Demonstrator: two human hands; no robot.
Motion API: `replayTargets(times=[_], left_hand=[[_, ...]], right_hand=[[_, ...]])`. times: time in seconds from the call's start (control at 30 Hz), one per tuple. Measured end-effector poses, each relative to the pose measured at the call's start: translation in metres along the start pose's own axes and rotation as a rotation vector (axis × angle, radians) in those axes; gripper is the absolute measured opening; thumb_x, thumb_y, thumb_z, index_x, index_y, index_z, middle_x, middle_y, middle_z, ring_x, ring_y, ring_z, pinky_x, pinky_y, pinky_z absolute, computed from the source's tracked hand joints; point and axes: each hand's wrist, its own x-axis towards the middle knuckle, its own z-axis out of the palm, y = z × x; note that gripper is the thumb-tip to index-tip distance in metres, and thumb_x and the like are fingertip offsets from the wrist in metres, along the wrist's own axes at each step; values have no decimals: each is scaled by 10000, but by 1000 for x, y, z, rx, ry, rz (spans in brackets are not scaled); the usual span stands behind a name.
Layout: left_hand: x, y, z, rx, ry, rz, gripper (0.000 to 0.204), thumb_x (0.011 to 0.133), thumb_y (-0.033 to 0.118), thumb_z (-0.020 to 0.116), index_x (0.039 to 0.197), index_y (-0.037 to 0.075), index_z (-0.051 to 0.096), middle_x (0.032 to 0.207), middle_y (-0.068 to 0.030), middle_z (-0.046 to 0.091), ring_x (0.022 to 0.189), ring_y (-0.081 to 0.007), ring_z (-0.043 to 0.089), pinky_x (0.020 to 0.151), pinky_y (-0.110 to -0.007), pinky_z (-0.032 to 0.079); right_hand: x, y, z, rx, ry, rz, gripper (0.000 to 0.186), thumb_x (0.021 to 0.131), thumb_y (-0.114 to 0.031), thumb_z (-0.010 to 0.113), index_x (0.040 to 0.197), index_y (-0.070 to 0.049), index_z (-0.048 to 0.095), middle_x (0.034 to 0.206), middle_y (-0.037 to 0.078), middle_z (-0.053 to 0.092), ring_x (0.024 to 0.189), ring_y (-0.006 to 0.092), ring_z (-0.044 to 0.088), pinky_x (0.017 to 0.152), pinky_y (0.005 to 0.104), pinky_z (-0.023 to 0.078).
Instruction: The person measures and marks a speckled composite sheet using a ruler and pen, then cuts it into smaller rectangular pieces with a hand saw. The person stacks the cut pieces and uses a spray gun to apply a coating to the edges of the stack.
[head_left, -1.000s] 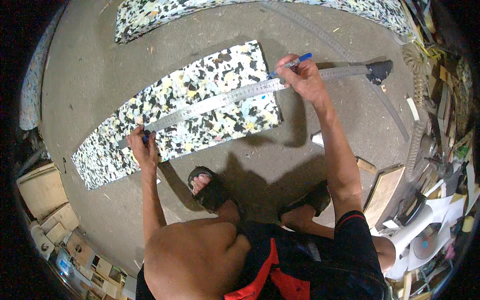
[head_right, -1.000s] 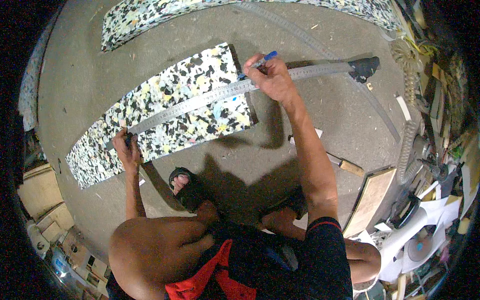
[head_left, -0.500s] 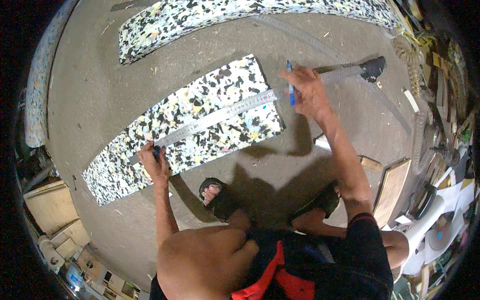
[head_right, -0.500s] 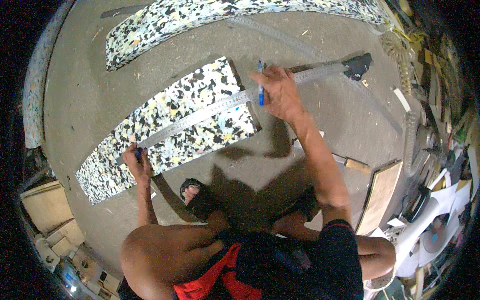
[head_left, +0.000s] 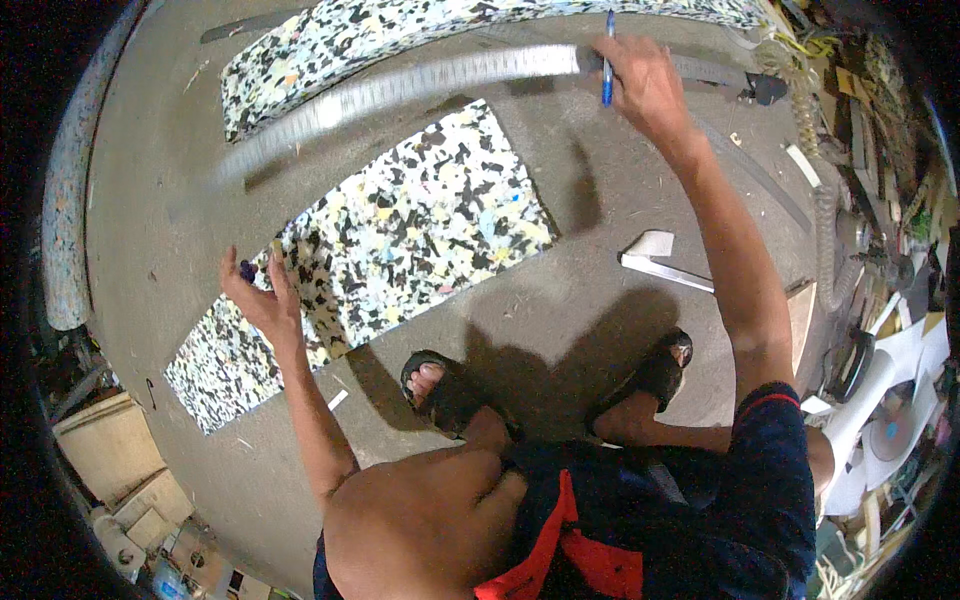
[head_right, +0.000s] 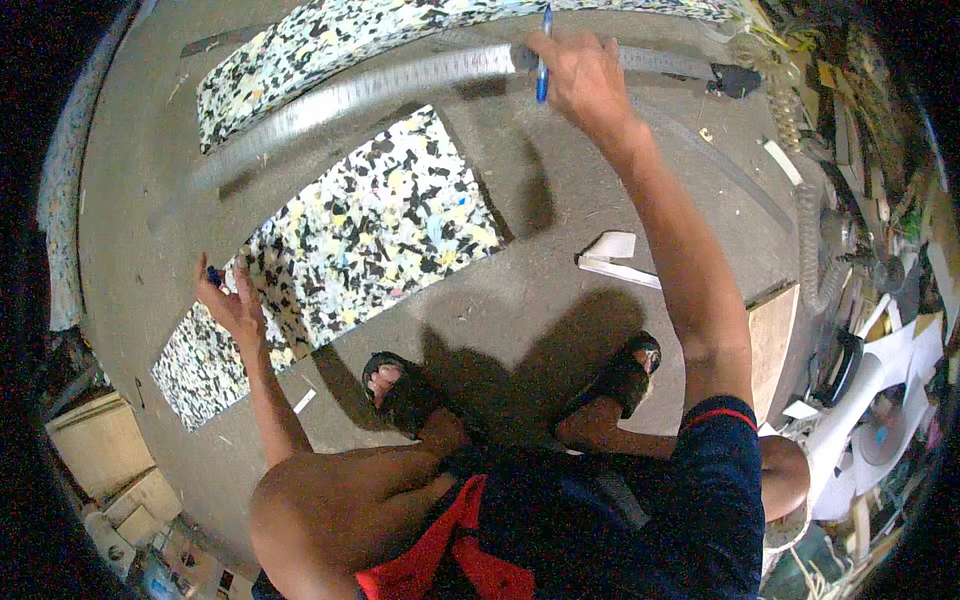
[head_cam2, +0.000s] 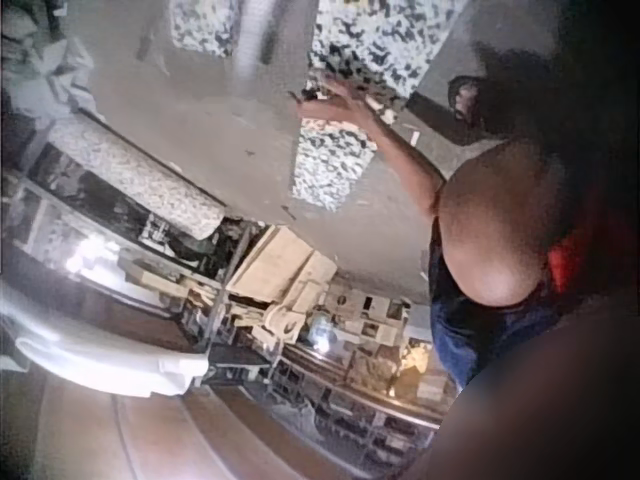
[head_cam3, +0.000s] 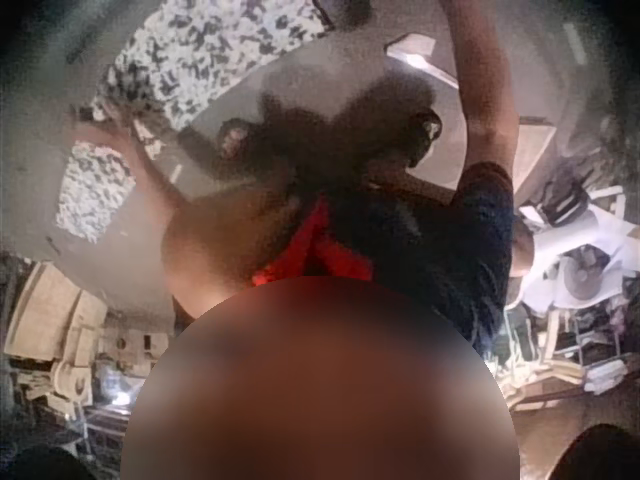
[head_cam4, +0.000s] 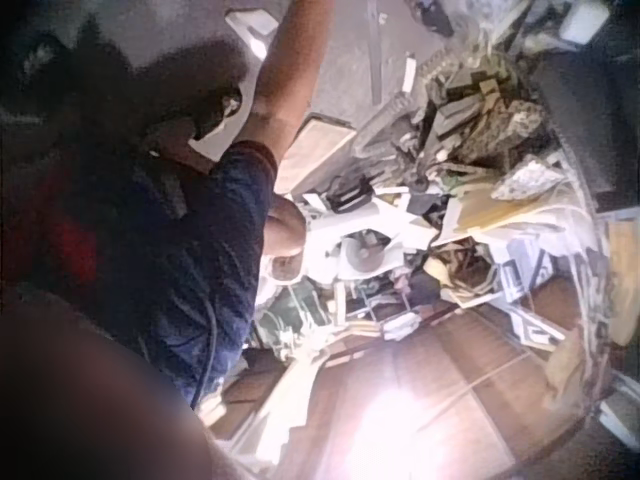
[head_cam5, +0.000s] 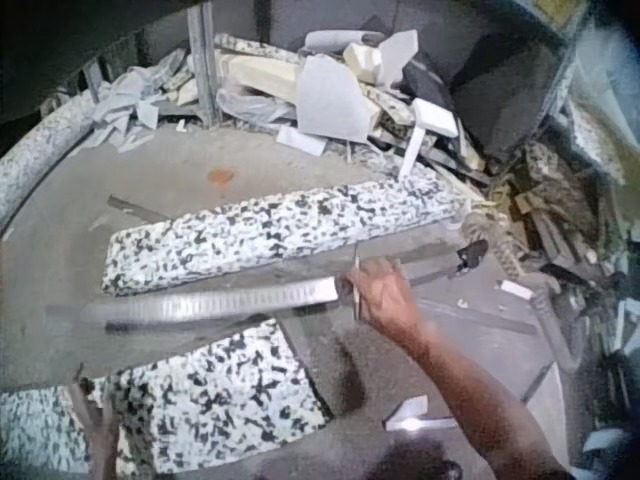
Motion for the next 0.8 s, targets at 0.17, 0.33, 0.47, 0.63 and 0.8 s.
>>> replayTargets(times=[0.17, 0.33, 0.47, 0.63, 0.8], left_hand=[[25, -47, -2, 162, -512, -287, 679, 903, 545, 688, 1167, -58, 522, 1090, -267, 624, 1062, -412, 592, 960, -515, 418], [30, -84, 5, 324, -451, 150, 665, 860, 594, 706, 1025, -22, 518, 905, -241, 602, 858, -413, 570, 845, -502, 416], [22, -92, 9, 293, -417, 158, 659, 856, 589, 713, 1018, -15, 509, 910, -252, 592, 808, -405, 561, 810, -502, 428], [23, -87, 14, 194, -425, 46, 654, 867, 577, 708, 1054, -14, 499, 940, -242, 584, 798, -397, 547, 767, -504, 443], [21, -91, 15, 256, -445, 73, 670, 865, 577, 706, 1099, -15, 497, 967, -234, 578, 890, -405, 555, 831, -500, 430]], right_hand=[[32, 40, 7, 3, 243, 4, 373, 889, -189, 686, 1241, -80, 632, 1045, 192, 712, 909, 418, 680, 809, 490, 545], [-25, -13, -11, 390, -38, 544, 354, 916, -206, 679, 1252, -102, 636, 1009, 170, 715, 891, 325, 711, 793, 444, 560], [-83, -131, 2, 786, -135, 643, 361, 966, -107, 622, 1326, -115, 594, 1068, 134, 696, 963, 210, 683, 860, 336, 536], [-101, -176, 44, 913, 60, 492, 380, 984, -6, 571, 1353, -64, 501, 1147, 123, 648, 1073, 185, 633, 910, 317, 507], [-110, -159, 52, 1195, -98, 652, 286, 1006, -24, 560, 1286, -47, 506, 1143, 120, 634, 1042, 175, 614, 916, 303, 500]])
